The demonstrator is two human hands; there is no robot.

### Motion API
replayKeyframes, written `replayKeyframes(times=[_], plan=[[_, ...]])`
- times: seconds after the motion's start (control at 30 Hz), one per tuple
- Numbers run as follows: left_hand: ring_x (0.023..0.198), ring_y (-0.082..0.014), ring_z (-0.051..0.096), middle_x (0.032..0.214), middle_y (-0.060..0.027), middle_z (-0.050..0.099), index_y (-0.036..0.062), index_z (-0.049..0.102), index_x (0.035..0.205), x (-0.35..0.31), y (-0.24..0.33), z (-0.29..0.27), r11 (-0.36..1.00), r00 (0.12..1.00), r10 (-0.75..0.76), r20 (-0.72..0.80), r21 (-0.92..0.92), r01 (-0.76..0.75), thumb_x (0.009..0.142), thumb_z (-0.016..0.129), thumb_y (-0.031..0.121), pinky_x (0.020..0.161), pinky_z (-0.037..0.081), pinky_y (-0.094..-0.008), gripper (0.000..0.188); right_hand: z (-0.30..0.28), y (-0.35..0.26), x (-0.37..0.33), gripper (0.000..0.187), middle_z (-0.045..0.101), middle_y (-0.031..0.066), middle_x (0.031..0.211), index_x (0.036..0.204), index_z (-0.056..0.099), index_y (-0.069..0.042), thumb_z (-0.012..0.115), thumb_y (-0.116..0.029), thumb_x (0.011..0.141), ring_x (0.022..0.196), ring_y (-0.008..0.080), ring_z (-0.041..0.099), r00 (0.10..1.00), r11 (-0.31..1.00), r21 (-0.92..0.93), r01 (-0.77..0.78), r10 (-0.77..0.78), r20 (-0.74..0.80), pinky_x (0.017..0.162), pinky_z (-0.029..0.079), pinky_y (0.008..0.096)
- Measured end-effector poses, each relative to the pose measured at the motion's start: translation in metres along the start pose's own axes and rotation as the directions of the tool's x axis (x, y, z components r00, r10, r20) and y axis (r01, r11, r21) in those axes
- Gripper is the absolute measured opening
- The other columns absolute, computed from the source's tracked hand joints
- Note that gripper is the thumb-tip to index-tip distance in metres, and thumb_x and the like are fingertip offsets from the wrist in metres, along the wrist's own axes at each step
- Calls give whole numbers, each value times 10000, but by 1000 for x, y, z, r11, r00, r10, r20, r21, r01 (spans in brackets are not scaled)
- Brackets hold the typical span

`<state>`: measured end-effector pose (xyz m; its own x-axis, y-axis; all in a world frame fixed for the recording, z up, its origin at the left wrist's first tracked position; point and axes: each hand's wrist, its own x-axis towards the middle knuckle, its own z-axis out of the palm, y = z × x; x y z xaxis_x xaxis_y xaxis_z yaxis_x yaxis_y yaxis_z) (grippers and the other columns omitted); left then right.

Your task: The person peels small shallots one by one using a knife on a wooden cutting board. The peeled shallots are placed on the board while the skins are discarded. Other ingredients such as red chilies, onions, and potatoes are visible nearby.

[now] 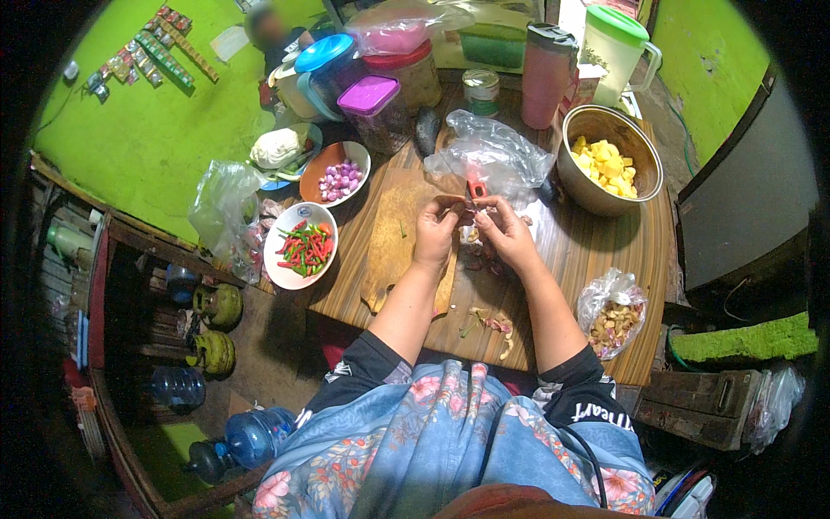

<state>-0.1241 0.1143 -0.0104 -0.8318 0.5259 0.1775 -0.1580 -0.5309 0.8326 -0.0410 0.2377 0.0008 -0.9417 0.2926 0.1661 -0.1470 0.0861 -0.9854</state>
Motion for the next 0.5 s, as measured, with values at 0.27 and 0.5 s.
replayKeyframes(times=[0.27,0.5], plan=[[902,-168,578,955,-96,588,-3,549,982,-1,3,6,996,999,10,46,-93,-6,788,557,-69,848,461,-299,205,-1,-3,-1,313,570,48,953,1067,509,-55,564,-281,858,896,134,533,1000,1000,15,5,-5,18,803,417,275],[872,-155,576,930,-81,590,7,546,963,-2,7,10,998,999,5,50,-70,-1,802,584,-3,799,473,-284,167,-4,-1,0,301,557,35,989,1083,503,-41,542,-260,879,912,105,535,996,983,180,-21,5,88,803,423,256]])
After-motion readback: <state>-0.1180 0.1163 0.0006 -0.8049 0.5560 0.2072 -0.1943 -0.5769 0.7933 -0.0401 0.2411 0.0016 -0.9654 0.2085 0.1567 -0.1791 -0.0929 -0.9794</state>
